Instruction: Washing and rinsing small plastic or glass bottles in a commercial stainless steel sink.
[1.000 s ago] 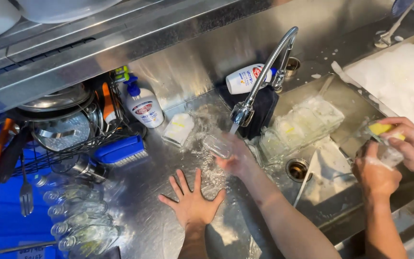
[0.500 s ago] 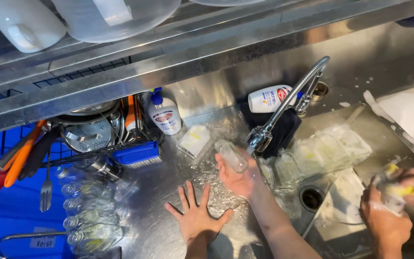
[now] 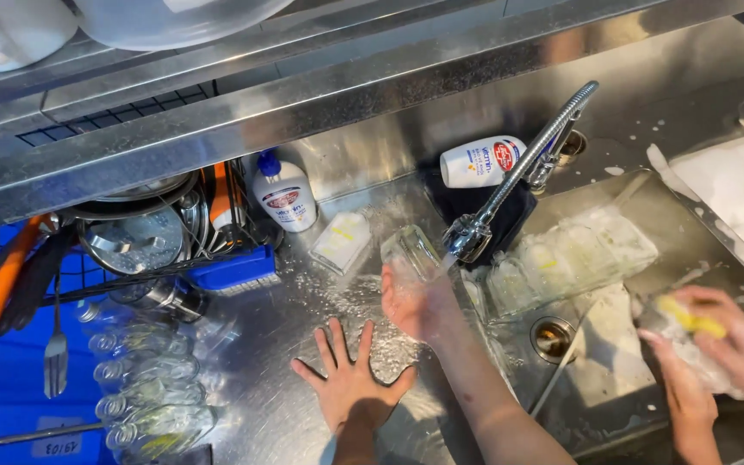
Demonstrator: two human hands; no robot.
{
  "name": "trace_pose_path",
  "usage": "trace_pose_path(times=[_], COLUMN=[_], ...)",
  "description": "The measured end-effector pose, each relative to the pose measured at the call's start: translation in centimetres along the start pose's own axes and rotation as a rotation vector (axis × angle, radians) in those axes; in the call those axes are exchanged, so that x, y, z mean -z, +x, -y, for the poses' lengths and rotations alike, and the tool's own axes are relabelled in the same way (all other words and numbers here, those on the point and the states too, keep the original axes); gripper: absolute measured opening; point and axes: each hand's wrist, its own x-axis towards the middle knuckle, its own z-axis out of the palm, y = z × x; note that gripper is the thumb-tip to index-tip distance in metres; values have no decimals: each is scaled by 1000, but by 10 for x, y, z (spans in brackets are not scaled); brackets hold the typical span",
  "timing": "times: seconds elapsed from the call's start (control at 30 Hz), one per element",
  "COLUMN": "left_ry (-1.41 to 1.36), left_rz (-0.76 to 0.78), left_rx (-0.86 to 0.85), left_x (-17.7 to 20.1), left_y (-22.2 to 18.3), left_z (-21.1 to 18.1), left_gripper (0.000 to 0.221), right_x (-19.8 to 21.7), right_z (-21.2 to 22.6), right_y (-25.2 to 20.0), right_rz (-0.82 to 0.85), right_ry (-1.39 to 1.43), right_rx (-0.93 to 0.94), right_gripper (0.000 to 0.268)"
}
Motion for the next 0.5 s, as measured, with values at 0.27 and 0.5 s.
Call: trace_pose_path(times=[0.27, 0.5], left_ry=[-2, -27], left_rz=[51, -87], left_rx=[15, -35], left_x=[11, -14], left_y=[-4, 5], left_z=[-4, 4], left_gripper=[108, 108], right_x=[35, 39], right_z=[-1, -12], right_y=[11, -22], right_rz=[135, -302], right_ry=[-85, -425], right_rx=[179, 686], right_gripper=[35, 60])
